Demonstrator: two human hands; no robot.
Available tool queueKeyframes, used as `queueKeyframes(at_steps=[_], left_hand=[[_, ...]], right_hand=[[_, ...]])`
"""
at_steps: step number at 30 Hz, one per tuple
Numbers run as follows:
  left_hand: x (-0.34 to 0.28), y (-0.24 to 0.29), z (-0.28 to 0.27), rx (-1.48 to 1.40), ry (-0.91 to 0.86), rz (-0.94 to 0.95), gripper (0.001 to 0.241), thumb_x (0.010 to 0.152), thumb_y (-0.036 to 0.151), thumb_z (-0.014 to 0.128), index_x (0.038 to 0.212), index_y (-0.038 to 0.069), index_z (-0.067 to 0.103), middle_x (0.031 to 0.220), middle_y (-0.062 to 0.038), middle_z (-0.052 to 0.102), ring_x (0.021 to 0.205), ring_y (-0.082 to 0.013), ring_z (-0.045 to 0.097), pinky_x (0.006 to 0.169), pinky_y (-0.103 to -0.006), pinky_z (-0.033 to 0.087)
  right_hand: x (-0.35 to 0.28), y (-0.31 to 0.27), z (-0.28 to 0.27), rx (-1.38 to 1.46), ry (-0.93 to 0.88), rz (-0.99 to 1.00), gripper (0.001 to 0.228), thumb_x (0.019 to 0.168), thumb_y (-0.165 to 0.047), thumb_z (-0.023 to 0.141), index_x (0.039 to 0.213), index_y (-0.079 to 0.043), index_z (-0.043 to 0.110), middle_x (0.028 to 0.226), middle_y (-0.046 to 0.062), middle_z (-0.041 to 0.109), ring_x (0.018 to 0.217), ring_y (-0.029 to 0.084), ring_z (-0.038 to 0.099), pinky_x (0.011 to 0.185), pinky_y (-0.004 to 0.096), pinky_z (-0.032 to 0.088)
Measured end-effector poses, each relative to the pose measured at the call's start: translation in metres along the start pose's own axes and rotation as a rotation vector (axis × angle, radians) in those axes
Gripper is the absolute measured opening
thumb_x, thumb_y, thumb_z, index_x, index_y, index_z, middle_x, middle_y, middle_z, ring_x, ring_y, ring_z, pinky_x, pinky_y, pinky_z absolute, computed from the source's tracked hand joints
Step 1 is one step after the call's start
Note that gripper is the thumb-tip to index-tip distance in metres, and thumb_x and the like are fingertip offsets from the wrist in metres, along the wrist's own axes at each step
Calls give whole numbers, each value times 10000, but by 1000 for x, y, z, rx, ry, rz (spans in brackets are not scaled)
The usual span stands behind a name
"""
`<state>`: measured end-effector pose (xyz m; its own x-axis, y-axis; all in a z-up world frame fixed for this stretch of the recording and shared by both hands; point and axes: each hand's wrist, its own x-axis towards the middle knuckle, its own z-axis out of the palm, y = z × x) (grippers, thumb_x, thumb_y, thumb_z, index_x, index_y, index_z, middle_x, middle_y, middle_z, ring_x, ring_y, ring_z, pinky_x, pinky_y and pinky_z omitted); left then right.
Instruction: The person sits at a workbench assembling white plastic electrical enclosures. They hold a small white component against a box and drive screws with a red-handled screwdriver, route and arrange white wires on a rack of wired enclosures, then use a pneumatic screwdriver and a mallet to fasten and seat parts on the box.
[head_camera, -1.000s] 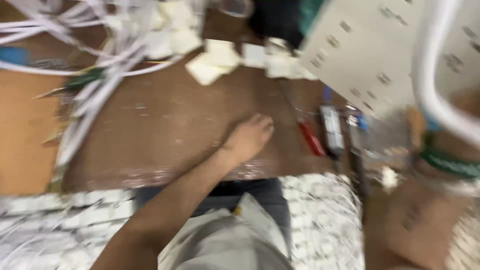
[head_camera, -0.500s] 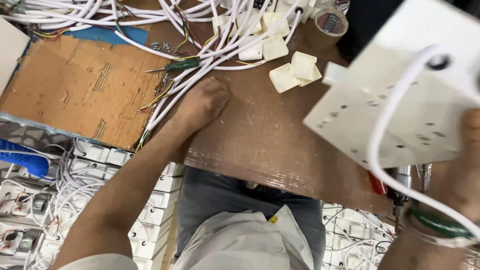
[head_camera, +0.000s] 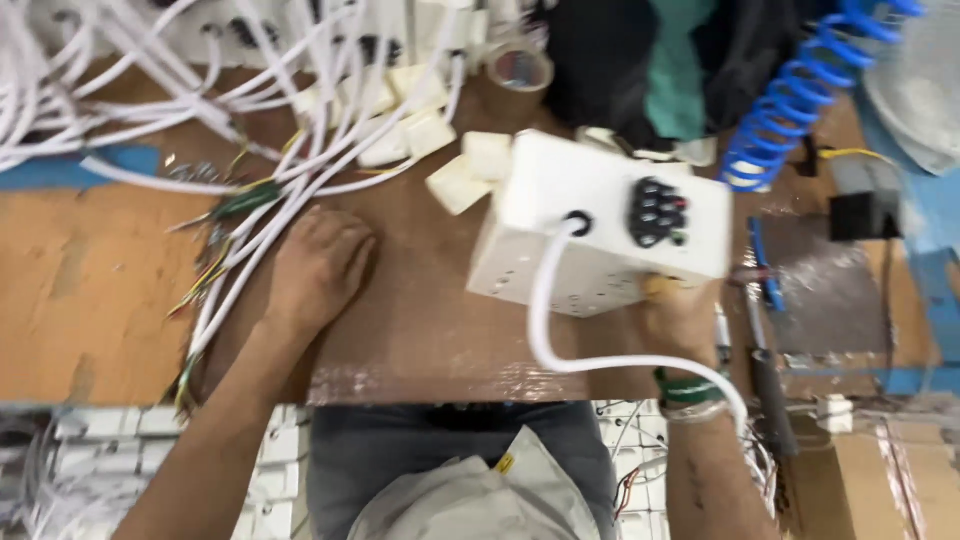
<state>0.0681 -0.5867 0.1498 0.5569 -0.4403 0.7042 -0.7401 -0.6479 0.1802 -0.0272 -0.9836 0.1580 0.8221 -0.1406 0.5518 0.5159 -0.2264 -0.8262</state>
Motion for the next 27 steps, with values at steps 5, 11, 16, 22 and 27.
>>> queueKeyframes(at_steps=[5,11,16,22,27], left_hand=[[64,54,0,-640,123,-126,463,946,162,724,1327,-29,544,1295,-210,623,1196,-316,625,1064,-439,533],[112,99,15,-887,-192,-89,1144,589,269,982,1489,21,322,1415,-190,552,1275,-317,599,1140,-463,461],[109,104,8,-829,-164,-119,923,553,195,1001,1296,-3,490,1134,-142,694,992,-259,723,923,-379,593],[83,103,-21,-715,-161,-285,953,468,195,1003,1276,-9,539,1070,-113,722,917,-219,723,855,-336,585],[60,105,-26,-832,-34,-272,862,591,204,960,1325,43,537,1182,-90,661,1037,-221,665,957,-351,535]], right_hand=[[-13,3,23,65,76,120,744,781,-440,780,1282,49,527,1098,153,676,904,234,679,775,324,593],[-44,-45,66,-336,76,149,718,780,-234,795,1333,44,430,1170,225,643,1024,330,696,878,403,617],[-115,-76,70,-602,-208,554,959,842,-369,780,1528,64,270,1471,278,486,1322,365,552,1068,446,464],[-107,-117,32,-332,-44,444,183,687,-135,878,861,-107,829,883,18,881,738,105,823,706,246,671],[-21,-114,31,-462,87,-99,830,953,-553,377,1474,91,428,1445,254,496,1298,372,529,1145,498,449]])
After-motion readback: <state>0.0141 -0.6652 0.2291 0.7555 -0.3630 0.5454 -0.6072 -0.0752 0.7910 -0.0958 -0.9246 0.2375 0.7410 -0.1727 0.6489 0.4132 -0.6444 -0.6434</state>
